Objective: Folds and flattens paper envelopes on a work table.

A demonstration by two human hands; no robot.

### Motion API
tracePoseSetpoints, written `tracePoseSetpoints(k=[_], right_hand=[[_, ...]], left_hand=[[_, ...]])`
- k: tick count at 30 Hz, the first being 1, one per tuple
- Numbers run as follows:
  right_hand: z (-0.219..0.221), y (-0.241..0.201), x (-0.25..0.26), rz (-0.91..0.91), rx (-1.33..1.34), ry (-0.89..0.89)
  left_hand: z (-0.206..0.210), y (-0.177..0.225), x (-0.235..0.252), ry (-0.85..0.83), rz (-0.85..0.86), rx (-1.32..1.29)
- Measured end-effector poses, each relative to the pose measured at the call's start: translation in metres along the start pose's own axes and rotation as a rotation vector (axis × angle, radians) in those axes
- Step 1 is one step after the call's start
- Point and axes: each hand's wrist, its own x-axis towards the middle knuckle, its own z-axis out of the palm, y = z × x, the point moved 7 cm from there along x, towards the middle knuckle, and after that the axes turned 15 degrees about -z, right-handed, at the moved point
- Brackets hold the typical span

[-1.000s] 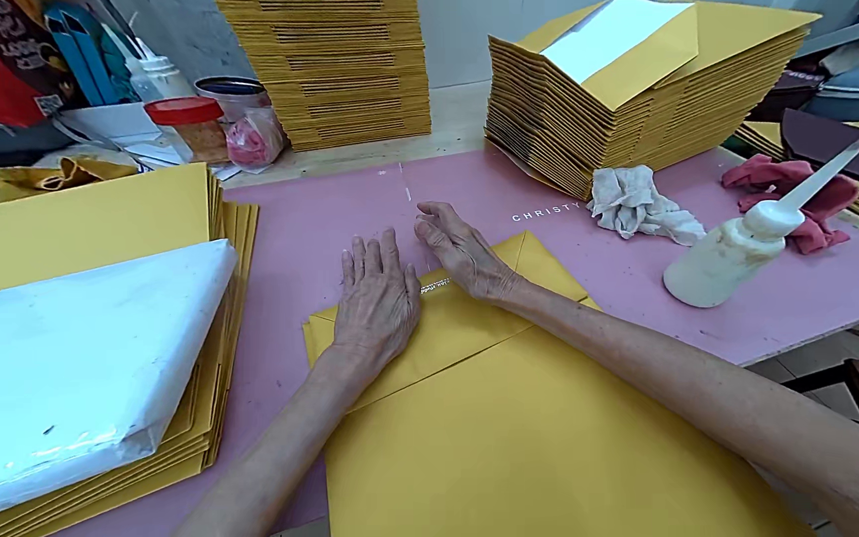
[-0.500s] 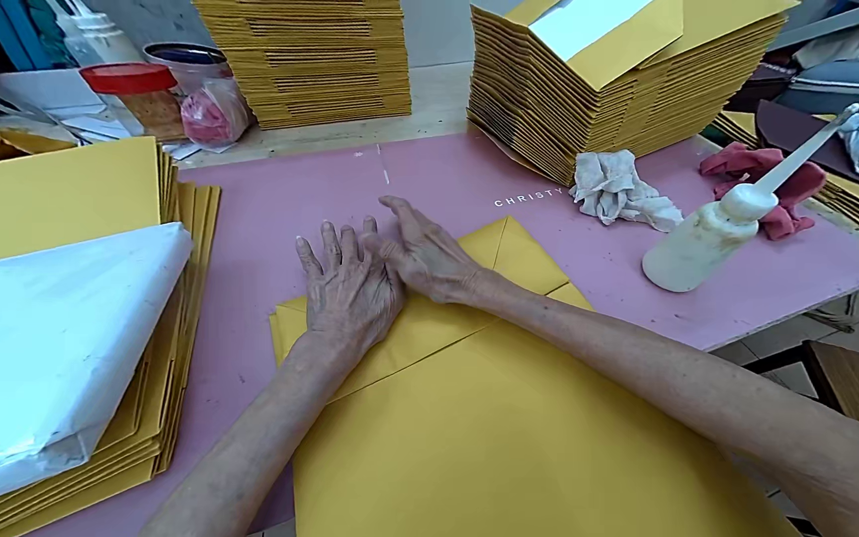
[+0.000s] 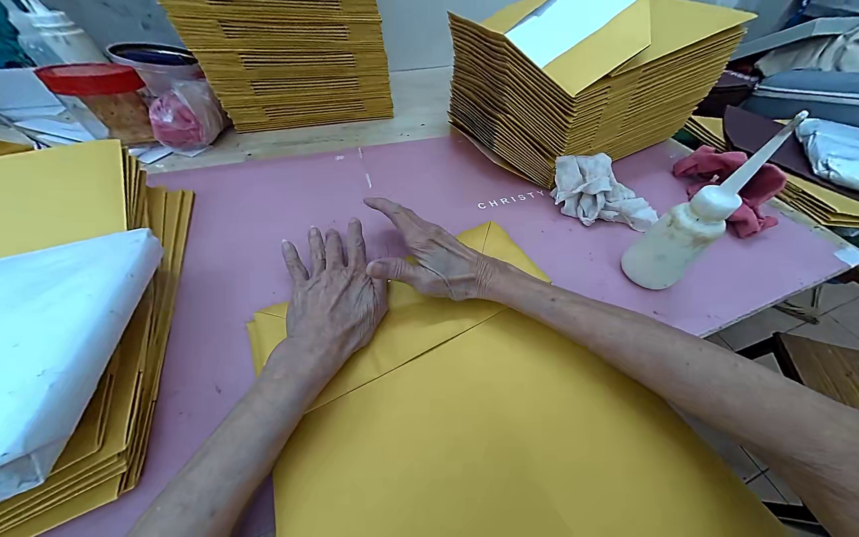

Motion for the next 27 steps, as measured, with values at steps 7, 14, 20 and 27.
tracePoseSetpoints(k=[7,14,20,27], right_hand=[[0.005,-0.014,0.000,-0.137,-0.072,-0.053],[-0.004,-0.005,-0.001,-0.037,-0.063,0.034],[-0.002,-0.003,0.000,-0.038,-0.048,0.021],[0.012,0.003,0.000,0.167,-0.229,-0.239]], left_hand=[[-0.001,0.003,-0.001,0.005,0.020,0.046],[0.000,0.000,-0.004,0.019,0.133,-0.078],[-0.004,-0.006,-0.025,0.013,0.237,-0.112],[-0.006,-0.036,-0.054,0.039,0.157,-0.154]])
